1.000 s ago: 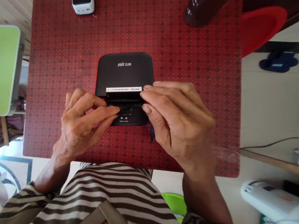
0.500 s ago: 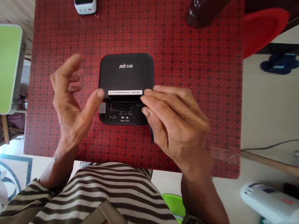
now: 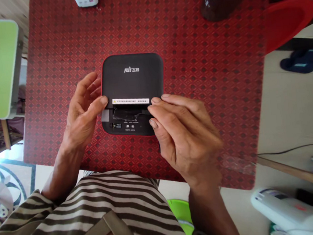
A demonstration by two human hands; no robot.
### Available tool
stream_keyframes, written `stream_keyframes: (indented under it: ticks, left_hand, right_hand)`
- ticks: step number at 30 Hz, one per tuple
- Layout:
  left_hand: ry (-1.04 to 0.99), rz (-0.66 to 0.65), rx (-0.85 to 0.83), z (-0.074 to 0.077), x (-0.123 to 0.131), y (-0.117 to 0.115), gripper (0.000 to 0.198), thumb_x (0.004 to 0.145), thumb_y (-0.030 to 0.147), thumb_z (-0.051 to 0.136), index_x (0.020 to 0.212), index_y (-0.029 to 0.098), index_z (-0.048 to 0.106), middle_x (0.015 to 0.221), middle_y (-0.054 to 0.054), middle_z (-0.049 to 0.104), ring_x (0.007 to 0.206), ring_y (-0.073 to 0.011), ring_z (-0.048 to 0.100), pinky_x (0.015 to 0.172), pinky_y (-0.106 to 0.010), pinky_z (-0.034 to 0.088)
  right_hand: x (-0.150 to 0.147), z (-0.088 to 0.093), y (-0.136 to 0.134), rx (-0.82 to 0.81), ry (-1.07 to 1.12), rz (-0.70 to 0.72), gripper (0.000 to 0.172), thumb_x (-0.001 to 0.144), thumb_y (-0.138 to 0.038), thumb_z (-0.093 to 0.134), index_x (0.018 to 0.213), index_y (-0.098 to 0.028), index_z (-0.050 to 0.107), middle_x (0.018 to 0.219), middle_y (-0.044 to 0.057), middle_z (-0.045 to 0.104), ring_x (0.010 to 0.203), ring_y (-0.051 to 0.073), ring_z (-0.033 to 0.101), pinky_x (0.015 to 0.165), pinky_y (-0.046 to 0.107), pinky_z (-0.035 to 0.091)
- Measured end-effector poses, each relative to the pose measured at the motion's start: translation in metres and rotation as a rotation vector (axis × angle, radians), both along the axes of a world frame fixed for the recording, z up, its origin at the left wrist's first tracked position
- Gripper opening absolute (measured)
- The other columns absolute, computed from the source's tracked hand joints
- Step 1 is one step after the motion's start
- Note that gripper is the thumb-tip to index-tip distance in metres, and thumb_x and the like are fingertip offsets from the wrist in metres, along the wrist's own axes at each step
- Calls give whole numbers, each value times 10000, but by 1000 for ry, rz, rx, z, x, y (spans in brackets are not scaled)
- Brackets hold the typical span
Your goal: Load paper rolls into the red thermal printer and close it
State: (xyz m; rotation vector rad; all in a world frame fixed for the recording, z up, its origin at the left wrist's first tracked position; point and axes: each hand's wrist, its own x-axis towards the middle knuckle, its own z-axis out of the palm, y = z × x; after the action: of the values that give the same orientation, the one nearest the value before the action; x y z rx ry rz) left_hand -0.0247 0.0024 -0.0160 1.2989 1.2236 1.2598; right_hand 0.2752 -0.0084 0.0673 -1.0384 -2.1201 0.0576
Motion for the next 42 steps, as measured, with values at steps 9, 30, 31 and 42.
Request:
stream_keyframes:
  ticks: [9, 30, 31, 42]
  left_hand:
    - [108, 5, 20, 8, 8, -2, 729, 1194, 843, 836, 1782, 448, 666, 1830, -111, 768, 1660, -408, 791, 1328, -640, 741]
    - [119, 27, 29, 31, 21, -37, 575, 1203, 533, 764, 1765, 422, 706, 1735, -81, 856, 1519, -399, 867, 1055, -582, 793]
    - [124, 27, 34, 30, 22, -37, 573, 1200, 529, 759, 1760, 425, 702, 1737, -79, 858, 1521, -408, 870, 1044, -586, 797]
    - [126, 69, -27, 30, 27, -34, 607, 1135, 477, 756, 1734, 431, 666, 1731, -69, 850, 1522, -377, 871, 1027, -498, 796]
  right_hand:
    - [-4, -4, -5, -45, 22, -35, 243, 1259, -190, 754, 1398, -247, 945, 1339, 89, 1013, 1301, 302, 974, 1186, 441, 742]
    - [-1, -48, -19, -40, 354, -300, 292, 1190, -446, 808, 1357, -319, 1011, 1064, 58, 1004, 825, 289, 971, 751, 392, 789]
    - [-2, -49, -20, -57, 370, -317, 312, 1183, -473, 822, 1386, -326, 1007, 1059, 54, 1003, 803, 293, 971, 738, 391, 790]
    - [-4, -53, -25, -118, 438, -353, 420, 1138, -575, 886, 1460, -330, 1000, 1059, 60, 1002, 794, 306, 981, 722, 370, 779]
